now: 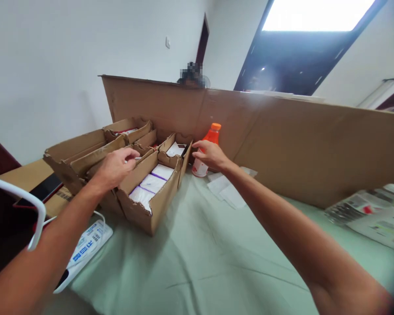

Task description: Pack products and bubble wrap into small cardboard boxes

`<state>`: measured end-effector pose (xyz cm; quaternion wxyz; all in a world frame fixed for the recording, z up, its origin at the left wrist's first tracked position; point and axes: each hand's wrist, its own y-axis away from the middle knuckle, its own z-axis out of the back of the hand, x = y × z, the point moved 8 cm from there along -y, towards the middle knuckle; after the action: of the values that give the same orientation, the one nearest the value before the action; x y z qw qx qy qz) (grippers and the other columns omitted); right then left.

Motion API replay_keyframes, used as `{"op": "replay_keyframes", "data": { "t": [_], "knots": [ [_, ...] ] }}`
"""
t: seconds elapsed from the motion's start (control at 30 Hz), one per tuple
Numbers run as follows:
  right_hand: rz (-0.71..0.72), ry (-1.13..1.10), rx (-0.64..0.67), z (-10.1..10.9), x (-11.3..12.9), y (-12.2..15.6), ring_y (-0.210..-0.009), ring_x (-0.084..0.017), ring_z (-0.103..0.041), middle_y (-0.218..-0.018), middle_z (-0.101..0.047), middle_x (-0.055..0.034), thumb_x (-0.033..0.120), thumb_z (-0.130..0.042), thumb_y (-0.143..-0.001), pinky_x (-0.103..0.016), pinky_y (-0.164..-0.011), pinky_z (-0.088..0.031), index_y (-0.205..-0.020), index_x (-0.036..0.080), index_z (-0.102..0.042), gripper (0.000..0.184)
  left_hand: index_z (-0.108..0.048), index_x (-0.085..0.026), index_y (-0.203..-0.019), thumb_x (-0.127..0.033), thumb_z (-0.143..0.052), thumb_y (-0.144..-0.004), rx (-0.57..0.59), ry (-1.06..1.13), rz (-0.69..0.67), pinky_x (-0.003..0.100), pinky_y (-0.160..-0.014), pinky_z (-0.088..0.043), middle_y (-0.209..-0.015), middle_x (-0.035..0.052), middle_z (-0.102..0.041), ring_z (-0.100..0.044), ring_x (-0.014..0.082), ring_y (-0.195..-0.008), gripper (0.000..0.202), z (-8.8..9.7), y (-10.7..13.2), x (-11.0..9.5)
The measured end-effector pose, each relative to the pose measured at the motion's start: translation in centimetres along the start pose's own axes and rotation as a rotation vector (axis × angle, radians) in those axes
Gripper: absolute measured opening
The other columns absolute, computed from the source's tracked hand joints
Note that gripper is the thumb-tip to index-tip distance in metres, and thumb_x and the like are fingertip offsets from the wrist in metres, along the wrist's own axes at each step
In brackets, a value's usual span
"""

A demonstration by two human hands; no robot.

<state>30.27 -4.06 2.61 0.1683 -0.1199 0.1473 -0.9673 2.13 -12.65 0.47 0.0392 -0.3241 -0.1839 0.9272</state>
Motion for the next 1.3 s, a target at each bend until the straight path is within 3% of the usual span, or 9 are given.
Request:
{"op": "replay_keyframes", "data": {
  "t": [0.17,0.3,0.43,0.6,0.8,0.93,1.1,1.2,1.3],
  "knots": [
    [0.091,0.055,0.209,-4.5,4.7,-6.1,-0.11,-0.022,-0.067,-0.121,-0.072,-0.0065,0.018,-0.061,-0.085,-0.028,-0.091,-0.048,-0.127,0.021,-0.068,0.043,-0.075,-0.019,-0.089,-0.04,-0.051,-0.073,0.226,-0.062,0.051,0.032,-0.083,-0.052,-0.093,0.0058,-0.077,-0.068,0.0254,-0.092,0.036,-1.4,-3.0,4.5],
    [0.149,0.094,0.386,-7.5,5.1,-9.2,-0.093,-0.023,-0.071,-0.101,-0.078,-0.0074,0.01,-0.069,-0.073,-0.026,-0.078,-0.05,-0.103,0.018,-0.079,0.033,-0.075,-0.019,-0.101,-0.057,-0.053,-0.071,0.347,0.13,0.21,0.03,-0.069,-0.053,-0.096,0.0057,-0.076,-0.068,0.0237,-0.085,0.054,-0.7,-2.3,7.1],
    [0.205,0.084,0.474,-9.1,5.1,-10.1,-0.077,-0.017,-0.068,-0.081,-0.077,-0.0018,0.012,-0.069,-0.072,-0.023,-0.068,-0.048,-0.092,0.02,-0.081,0.024,-0.075,-0.021,-0.095,-0.054,-0.066,-0.062,0.434,0.191,0.173,0.031,-0.079,-0.053,-0.094,0.002,-0.076,-0.067,0.0249,-0.092,0.047,-1.3,-1.9,7.5],
    [0.202,0.025,0.472,-10.0,5.4,-9.8,-0.074,-0.015,-0.067,-0.08,-0.076,0.0008,0.011,-0.064,-0.072,-0.02,-0.065,-0.045,-0.094,0.021,-0.082,0.03,-0.074,-0.022,-0.101,-0.05,-0.07,-0.065,0.594,0.316,0.166,0.029,-0.077,-0.055,-0.093,0.0011,-0.076,-0.069,0.0247,-0.09,0.047,-3.6,-1.4,7.3],
    [0.105,-0.09,0.278,-8.2,4.5,-9.3,-0.077,-0.018,-0.067,-0.075,-0.075,-0.0021,0.013,-0.063,-0.069,-0.022,-0.067,-0.046,-0.079,0.017,-0.08,0.02,-0.072,-0.022,-0.081,-0.052,-0.06,-0.066,0.566,0.08,0.099,0.025,-0.066,-0.05,-0.079,-0.0007,-0.073,-0.067,0.0221,-0.079,0.035,-2.0,-0.6,6.4],
    [0.016,-0.255,0.018,-3.5,0.6,-8.0,-0.078,-0.015,-0.065,-0.084,-0.074,-0.0051,0.017,-0.056,-0.076,-0.02,-0.067,-0.045,-0.092,0.011,-0.077,0.028,-0.062,-0.023,-0.06,-0.042,-0.053,-0.07,0.577,-0.295,0.028,0.024,-0.052,-0.036,-0.057,-0.002,-0.06,-0.056,0.0183,-0.061,0.024,-0.2,0.1,7.3],
    [-0.238,-0.375,-0.236,1.4,-9.6,-3.1,-0.078,-0.014,-0.063,-0.09,-0.072,-0.0069,0.019,-0.052,-0.079,-0.022,-0.069,-0.048,-0.099,0.008,-0.074,0.032,-0.058,-0.021,-0.052,-0.03,-0.057,-0.069,0.709,-0.496,0.058,0.024,-0.056,-0.033,-0.049,-0.0045,-0.056,-0.051,0.0152,-0.054,0.019,-0.7,1.1,9.7],
    [-0.438,-0.38,-0.33,2.0,-16.2,2.2,-0.08,-0.017,-0.063,-0.087,-0.071,-0.0074,0.022,-0.054,-0.077,-0.026,-0.071,-0.049,-0.093,0.01,-0.074,0.028,-0.053,-0.02,-0.046,-0.034,-0.061,-0.068,0.805,-0.403,0.071,0.022,-0.058,-0.038,-0.047,-0.0063,-0.056,-0.051,0.0146,-0.055,0.027,-1.9,1.6,9.7],
    [-0.588,-0.406,-0.369,0.4,-20.9,8.3,-0.08,-0.018,-0.063,-0.083,-0.071,-0.007,0.027,-0.055,-0.076,-0.028,-0.072,-0.05,-0.089,0.012,-0.074,0.026,-0.062,-0.022,-0.051,-0.043,-0.062,-0.064,0.876,-0.251,0.1,0.021,-0.06,-0.043,-0.055,-0.008,-0.065,-0.058,0.0176,-0.064,0.025,-2.7,2.1,9.3]
  ]
}}
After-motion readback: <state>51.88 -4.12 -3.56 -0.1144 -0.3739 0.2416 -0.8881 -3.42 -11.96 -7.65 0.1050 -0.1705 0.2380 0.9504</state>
